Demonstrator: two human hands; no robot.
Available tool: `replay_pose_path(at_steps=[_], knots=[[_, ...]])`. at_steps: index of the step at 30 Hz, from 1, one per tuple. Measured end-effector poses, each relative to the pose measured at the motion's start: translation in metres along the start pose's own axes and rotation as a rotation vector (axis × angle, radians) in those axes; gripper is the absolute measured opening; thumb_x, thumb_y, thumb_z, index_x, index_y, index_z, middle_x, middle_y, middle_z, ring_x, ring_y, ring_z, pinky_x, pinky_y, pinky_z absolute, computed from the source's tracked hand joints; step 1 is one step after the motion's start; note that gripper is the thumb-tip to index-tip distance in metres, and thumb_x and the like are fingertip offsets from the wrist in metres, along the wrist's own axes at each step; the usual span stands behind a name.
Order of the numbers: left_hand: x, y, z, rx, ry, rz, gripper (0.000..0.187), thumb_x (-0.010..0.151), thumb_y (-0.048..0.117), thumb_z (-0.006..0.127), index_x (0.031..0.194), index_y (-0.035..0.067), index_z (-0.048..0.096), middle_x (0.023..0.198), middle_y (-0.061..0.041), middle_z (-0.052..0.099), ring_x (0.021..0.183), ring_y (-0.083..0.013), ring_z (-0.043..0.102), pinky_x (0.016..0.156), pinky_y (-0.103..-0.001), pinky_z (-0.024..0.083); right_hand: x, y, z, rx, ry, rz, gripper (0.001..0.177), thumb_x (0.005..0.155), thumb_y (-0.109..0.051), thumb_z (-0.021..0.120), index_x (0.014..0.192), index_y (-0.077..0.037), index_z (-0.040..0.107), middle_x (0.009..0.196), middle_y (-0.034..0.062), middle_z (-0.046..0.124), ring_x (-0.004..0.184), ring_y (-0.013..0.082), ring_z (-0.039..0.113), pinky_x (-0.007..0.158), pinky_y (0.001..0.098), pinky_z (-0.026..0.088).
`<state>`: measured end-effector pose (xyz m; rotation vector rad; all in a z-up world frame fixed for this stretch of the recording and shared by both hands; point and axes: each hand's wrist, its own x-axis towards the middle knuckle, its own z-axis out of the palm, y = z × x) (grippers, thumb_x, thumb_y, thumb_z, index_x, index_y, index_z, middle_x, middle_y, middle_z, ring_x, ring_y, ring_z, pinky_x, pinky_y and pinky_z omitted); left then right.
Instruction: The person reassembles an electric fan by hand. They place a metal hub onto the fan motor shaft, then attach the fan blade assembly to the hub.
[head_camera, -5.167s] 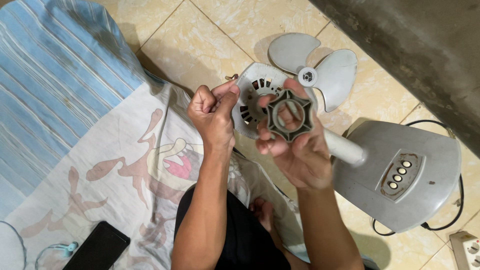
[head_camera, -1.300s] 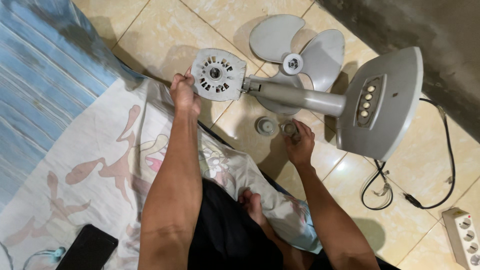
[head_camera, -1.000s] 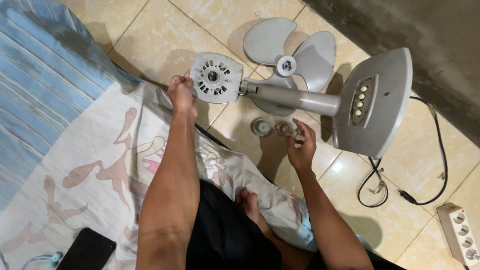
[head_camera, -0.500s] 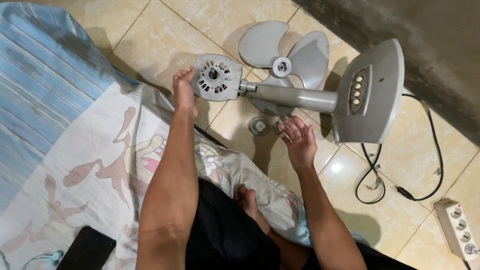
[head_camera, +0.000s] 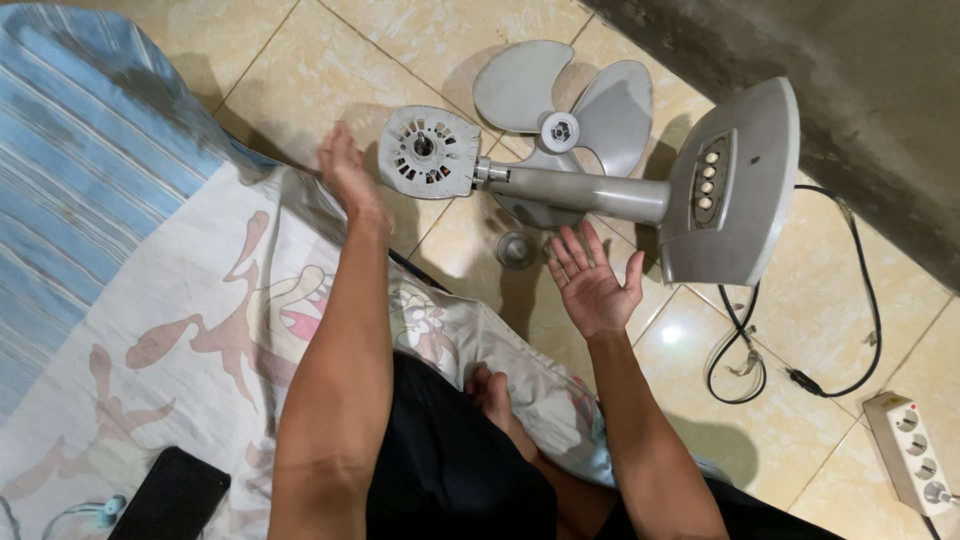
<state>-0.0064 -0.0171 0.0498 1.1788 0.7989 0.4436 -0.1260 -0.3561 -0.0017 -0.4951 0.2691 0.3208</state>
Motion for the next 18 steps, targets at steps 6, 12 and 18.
replay_pose_path(at_steps=[6, 12, 18], knots=[[-0.04, 0.034, -0.001, -0.442, -0.285, 0.173, 0.07, 0.097, 0.059, 0.053, 0.141, 0.004, 0.054, 0.147, -0.028, 0.058, 0.123, -0.0347, 0.061, 0.102, -0.049, 0.048, -0.006, -0.005, 0.02, 0.098, -0.113, -0.023, 0.102, 0.09, -0.081, 0.038, 0.163, -0.01, 0.031, 0.168, 0.0164, 0.032, 0.155, 0.0319, 0.032, 0.128, 0.0472, 0.024], [-0.127, 0.036, 0.017, -0.926, -0.597, -0.411, 0.083, 0.096, 0.068, 0.038, 0.151, 0.007, 0.046, 0.152, -0.021, 0.052, 0.134, -0.0354, 0.054, 0.113, -0.052, 0.04, -0.012, -0.014, 0.044, 0.149, -0.168, -0.075, 0.101, 0.091, -0.08, 0.041, 0.161, -0.007, 0.036, 0.169, 0.0172, 0.032, 0.156, 0.0331, 0.031, 0.128, 0.0492, 0.025], [-0.188, 0.004, 0.012, -0.713, -0.664, -0.509, 0.088, 0.096, 0.073, 0.027, 0.156, 0.01, 0.042, 0.155, -0.02, 0.049, 0.137, -0.0329, 0.051, 0.116, -0.049, 0.032, -0.026, -0.031, 0.052, 0.21, -0.138, -0.111, 0.097, 0.091, -0.079, 0.042, 0.158, -0.009, 0.043, 0.165, 0.0155, 0.04, 0.153, 0.032, 0.038, 0.128, 0.0493, 0.026]])
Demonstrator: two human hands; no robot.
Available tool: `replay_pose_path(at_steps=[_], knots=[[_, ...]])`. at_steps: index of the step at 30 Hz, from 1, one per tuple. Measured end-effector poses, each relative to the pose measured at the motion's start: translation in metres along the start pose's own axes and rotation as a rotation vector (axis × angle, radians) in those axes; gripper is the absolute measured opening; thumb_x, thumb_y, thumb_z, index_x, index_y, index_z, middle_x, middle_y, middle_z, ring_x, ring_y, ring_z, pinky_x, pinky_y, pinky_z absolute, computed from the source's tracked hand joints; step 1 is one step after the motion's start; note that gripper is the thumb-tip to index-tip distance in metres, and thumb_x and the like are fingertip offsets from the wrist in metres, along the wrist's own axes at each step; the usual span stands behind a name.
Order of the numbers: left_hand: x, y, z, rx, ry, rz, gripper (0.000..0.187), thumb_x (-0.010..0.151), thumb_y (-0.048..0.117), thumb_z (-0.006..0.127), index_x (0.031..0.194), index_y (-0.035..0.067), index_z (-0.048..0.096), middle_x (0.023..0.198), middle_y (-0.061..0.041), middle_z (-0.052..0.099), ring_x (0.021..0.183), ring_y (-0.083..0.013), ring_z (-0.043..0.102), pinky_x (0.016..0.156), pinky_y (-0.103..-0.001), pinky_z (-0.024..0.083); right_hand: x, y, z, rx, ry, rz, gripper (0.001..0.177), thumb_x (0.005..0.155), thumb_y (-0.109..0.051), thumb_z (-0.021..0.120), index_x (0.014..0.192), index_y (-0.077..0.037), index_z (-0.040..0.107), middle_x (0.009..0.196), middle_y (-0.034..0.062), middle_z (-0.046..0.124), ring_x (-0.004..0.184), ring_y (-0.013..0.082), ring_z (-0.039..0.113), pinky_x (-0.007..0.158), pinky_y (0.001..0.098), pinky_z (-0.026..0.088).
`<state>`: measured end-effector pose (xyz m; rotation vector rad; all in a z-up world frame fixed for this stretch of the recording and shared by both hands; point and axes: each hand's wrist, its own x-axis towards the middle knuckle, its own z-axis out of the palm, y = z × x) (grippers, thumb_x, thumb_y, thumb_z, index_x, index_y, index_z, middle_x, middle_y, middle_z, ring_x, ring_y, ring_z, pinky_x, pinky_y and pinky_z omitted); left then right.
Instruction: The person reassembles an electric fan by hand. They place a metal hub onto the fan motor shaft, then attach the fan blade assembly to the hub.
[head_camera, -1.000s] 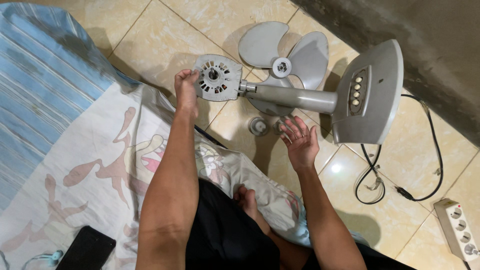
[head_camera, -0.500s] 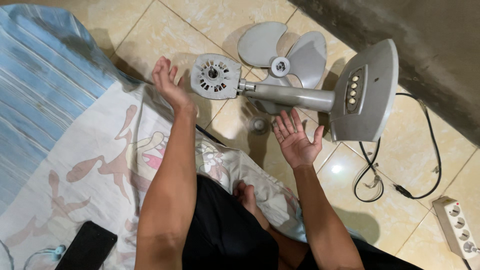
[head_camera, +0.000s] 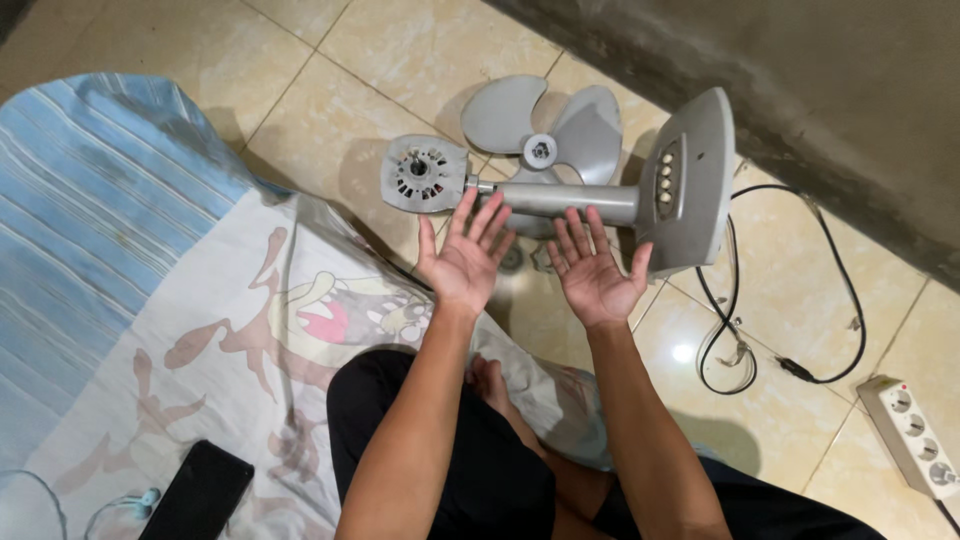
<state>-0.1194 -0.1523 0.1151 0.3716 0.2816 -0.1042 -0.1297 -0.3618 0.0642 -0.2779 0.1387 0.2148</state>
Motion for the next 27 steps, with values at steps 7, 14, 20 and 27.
replay_pose_path(at_steps=[7, 14, 20, 27], knots=[[-0.004, 0.001, -0.015, 0.06, -0.037, -0.016, 0.089, 0.097, 0.073, 0.026, 0.156, 0.009, 0.041, 0.153, -0.021, 0.051, 0.137, -0.0332, 0.05, 0.115, -0.048, 0.033, -0.009, -0.013, 0.009, 0.001, 0.017, -0.027, 0.098, 0.091, -0.08, 0.04, 0.157, -0.008, 0.044, 0.162, 0.0169, 0.045, 0.149, 0.0321, 0.042, 0.127, 0.0492, 0.028], [-0.006, 0.0, 0.0, 0.223, -0.149, 0.023, 0.088, 0.098, 0.072, 0.026, 0.157, 0.008, 0.04, 0.154, -0.022, 0.051, 0.138, -0.0327, 0.05, 0.113, -0.047, 0.036, -0.008, -0.022, 0.019, -0.16, -0.06, -0.028, 0.095, 0.093, -0.077, 0.037, 0.159, -0.008, 0.04, 0.163, 0.0161, 0.042, 0.15, 0.0319, 0.042, 0.126, 0.0482, 0.027], [-0.014, 0.002, 0.026, 1.286, -0.271, 0.292, 0.083, 0.099, 0.069, 0.044, 0.159, 0.012, 0.037, 0.161, -0.021, 0.044, 0.148, -0.0352, 0.04, 0.123, -0.051, 0.03, 0.005, -0.038, 0.032, -0.79, -0.16, -0.201, 0.082, 0.103, -0.064, 0.046, 0.159, -0.005, 0.038, 0.166, 0.0172, 0.038, 0.153, 0.0331, 0.038, 0.123, 0.047, 0.029], [-0.023, 0.008, 0.04, 2.265, -0.505, 0.408, 0.092, 0.088, 0.062, 0.065, 0.16, 0.017, 0.031, 0.166, -0.023, 0.019, 0.155, -0.0387, 0.015, 0.122, -0.058, 0.014, -0.011, -0.047, 0.065, -2.206, -0.496, -0.463, 0.081, 0.093, -0.042, 0.065, 0.16, -0.009, 0.032, 0.167, 0.0202, 0.028, 0.156, 0.0384, 0.025, 0.126, 0.0489, 0.02]])
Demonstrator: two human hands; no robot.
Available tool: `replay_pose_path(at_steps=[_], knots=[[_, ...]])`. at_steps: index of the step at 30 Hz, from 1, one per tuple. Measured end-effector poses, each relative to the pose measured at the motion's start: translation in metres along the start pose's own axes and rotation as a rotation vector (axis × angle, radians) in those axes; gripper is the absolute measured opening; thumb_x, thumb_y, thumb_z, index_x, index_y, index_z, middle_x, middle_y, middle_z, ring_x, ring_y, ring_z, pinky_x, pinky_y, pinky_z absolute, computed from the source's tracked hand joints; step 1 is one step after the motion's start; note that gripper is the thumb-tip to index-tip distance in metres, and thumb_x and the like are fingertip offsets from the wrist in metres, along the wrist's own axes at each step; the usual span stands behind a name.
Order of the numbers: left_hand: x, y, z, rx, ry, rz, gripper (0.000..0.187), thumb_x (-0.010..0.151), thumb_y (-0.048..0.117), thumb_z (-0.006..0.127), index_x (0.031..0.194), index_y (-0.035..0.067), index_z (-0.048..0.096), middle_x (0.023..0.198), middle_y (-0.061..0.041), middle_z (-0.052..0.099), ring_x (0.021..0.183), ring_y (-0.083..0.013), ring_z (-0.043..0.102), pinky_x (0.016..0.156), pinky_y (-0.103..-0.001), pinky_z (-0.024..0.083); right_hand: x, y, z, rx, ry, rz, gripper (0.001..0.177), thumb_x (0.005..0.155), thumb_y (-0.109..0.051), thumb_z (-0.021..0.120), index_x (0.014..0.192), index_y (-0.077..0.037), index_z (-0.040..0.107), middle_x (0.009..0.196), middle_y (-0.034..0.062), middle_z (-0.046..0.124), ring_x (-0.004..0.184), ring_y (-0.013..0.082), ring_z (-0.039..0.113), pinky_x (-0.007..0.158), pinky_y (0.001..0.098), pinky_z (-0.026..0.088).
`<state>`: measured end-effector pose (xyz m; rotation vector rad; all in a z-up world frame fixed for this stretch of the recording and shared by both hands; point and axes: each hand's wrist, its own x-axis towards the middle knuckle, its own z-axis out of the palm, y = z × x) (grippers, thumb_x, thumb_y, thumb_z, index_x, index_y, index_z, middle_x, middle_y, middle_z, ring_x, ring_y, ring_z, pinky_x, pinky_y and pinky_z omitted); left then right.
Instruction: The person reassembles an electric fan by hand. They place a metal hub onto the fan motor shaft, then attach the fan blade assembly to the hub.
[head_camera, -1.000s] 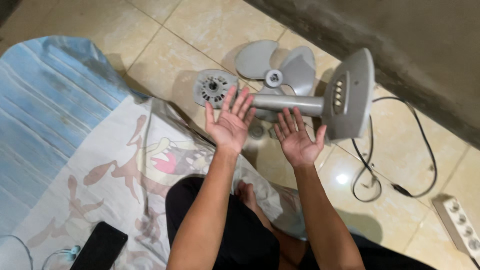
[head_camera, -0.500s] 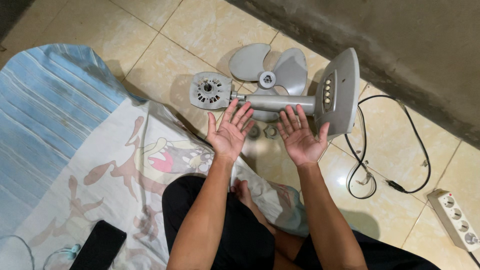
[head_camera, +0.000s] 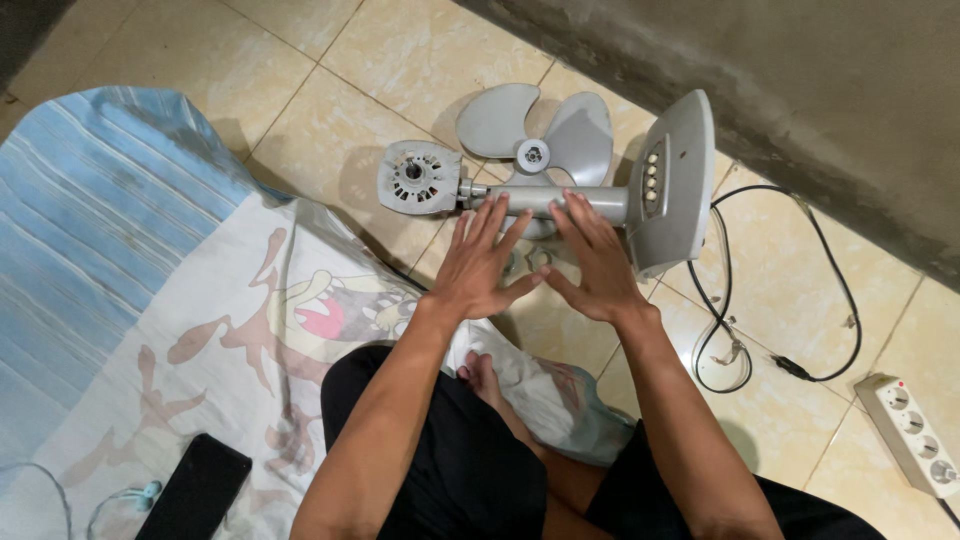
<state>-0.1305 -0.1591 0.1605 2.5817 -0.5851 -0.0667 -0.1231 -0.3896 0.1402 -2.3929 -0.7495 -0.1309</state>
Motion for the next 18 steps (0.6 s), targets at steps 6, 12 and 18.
replay_pose_path(at_steps=[6, 12, 18], knots=[[-0.007, -0.006, 0.004, 0.097, -0.091, -0.033, 0.095, 0.085, 0.062, 0.066, 0.16, 0.019, 0.028, 0.168, -0.02, 0.013, 0.155, -0.0368, 0.011, 0.122, -0.058, 0.011, -0.005, -0.004, 0.0, -0.032, -0.036, 0.071, 0.083, 0.093, -0.043, 0.067, 0.16, -0.009, 0.032, 0.168, 0.0198, 0.022, 0.155, 0.0402, 0.02, 0.124, 0.0503, 0.019], [-0.006, -0.02, 0.005, 0.137, -0.167, -0.065, 0.096, 0.086, 0.061, 0.064, 0.161, 0.02, 0.021, 0.167, -0.02, 0.011, 0.155, -0.0356, 0.009, 0.123, -0.058, 0.01, -0.017, 0.009, -0.001, 0.003, -0.009, 0.109, 0.082, 0.093, -0.041, 0.068, 0.159, -0.009, 0.031, 0.169, 0.0192, 0.022, 0.156, 0.0397, 0.021, 0.124, 0.0527, 0.022], [-0.001, -0.048, -0.005, 0.064, 0.003, -0.03, 0.081, 0.094, 0.054, 0.059, 0.157, 0.013, 0.033, 0.163, -0.023, 0.028, 0.151, -0.0385, 0.024, 0.122, -0.054, 0.019, -0.028, 0.016, 0.002, 0.144, 0.051, 0.217, 0.071, 0.094, -0.028, 0.07, 0.156, -0.01, 0.039, 0.164, 0.0191, 0.033, 0.147, 0.0385, 0.039, 0.116, 0.0449, 0.037]])
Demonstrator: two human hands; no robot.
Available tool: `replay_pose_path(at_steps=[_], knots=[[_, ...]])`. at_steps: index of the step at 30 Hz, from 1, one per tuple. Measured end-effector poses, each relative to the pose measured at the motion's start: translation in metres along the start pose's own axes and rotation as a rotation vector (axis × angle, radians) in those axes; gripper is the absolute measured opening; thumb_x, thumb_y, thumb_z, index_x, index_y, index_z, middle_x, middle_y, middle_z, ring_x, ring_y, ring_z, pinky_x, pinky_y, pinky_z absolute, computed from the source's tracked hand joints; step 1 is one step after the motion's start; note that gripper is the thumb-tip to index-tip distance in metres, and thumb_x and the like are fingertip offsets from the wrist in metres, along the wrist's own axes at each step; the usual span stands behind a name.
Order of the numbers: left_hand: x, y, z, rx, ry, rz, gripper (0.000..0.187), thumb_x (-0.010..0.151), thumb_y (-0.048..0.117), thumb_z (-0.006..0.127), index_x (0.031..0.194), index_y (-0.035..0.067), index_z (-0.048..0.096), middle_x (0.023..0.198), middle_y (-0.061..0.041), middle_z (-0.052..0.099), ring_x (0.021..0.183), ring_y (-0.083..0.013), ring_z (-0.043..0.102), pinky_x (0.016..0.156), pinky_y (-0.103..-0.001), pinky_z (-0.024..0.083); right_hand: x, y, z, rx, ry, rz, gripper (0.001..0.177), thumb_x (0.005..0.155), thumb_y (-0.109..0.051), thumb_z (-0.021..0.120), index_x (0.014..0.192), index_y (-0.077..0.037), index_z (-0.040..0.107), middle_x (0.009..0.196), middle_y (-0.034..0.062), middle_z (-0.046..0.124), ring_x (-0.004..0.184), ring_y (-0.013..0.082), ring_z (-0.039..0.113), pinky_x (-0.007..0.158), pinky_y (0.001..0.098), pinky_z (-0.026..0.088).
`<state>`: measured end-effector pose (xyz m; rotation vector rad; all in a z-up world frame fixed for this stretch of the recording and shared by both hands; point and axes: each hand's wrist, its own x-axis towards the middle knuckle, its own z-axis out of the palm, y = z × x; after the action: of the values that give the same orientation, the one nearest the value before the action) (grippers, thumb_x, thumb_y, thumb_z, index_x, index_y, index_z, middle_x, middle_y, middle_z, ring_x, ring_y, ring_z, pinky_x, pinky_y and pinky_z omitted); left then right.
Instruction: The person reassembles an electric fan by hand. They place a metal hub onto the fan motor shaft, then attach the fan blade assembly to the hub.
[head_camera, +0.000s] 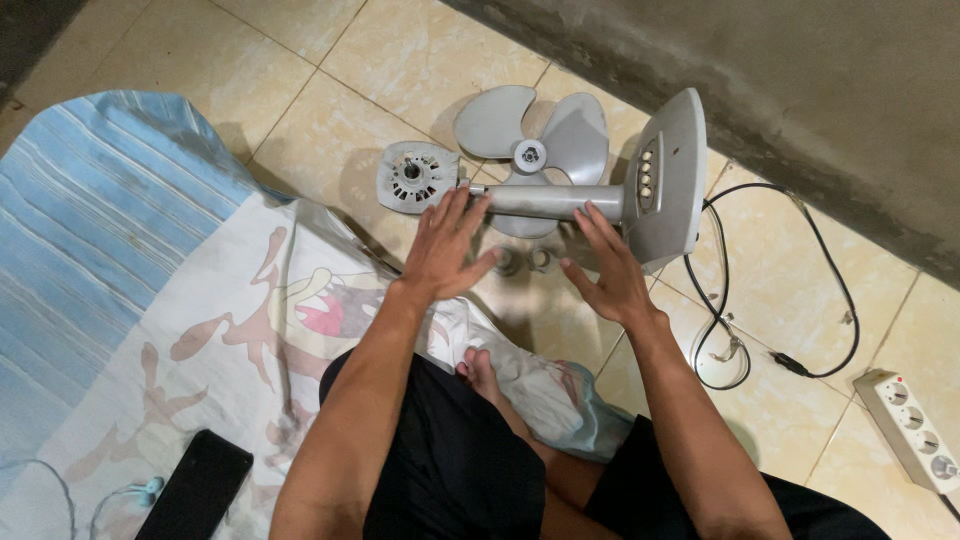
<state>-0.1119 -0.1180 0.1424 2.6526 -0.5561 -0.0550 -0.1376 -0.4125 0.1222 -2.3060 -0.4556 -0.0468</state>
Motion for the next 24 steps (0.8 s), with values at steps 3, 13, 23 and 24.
replay_pose_path(at_steps=[3, 13, 23, 24], knots=[[0.003, -0.017, -0.002, -0.18, 0.218, -0.035, 0.058, 0.099, 0.04, 0.059, 0.147, 0.01, 0.05, 0.148, -0.022, 0.051, 0.136, -0.039, 0.047, 0.114, -0.05, 0.035, 0.0, 0.004, 0.01, 0.03, 0.173, -0.144, 0.057, 0.095, -0.017, 0.072, 0.147, -0.009, 0.051, 0.152, 0.0171, 0.053, 0.14, 0.0363, 0.053, 0.114, 0.0413, 0.046], [0.007, -0.133, 0.028, -0.678, 0.658, -0.532, 0.023, 0.095, 0.021, 0.068, 0.114, 0.008, 0.071, 0.111, -0.008, 0.076, 0.098, -0.022, 0.07, 0.087, -0.033, 0.055, 0.005, 0.028, 0.041, 0.134, 0.08, 0.171, 0.04, 0.089, -0.008, 0.07, 0.129, -0.007, 0.065, 0.131, 0.0126, 0.066, 0.1, 0.0254, 0.07, 0.087, 0.0367, 0.057], [0.015, -0.189, 0.058, -0.845, 0.519, -0.948, 0.056, 0.098, 0.04, 0.061, 0.143, 0.009, 0.054, 0.133, -0.014, 0.065, 0.121, -0.0239, 0.06, 0.104, -0.036, 0.043, 0.033, 0.121, 0.1, 0.791, 0.208, 0.819, 0.045, 0.098, -0.033, 0.07, 0.128, 0.0, 0.061, 0.116, 0.0098, 0.074, 0.102, 0.0225, 0.072, 0.088, 0.0369, 0.058], [0.017, -0.189, 0.06, -0.844, 0.504, -0.975, 0.056, 0.099, 0.039, 0.061, 0.145, 0.008, 0.053, 0.137, -0.015, 0.061, 0.122, -0.024, 0.056, 0.104, -0.037, 0.04, 0.036, 0.127, 0.102, 0.901, 0.238, 0.965, 0.055, 0.098, -0.039, 0.07, 0.13, 0.002, 0.055, 0.117, 0.0078, 0.075, 0.103, 0.0229, 0.074, 0.09, 0.0384, 0.06]])
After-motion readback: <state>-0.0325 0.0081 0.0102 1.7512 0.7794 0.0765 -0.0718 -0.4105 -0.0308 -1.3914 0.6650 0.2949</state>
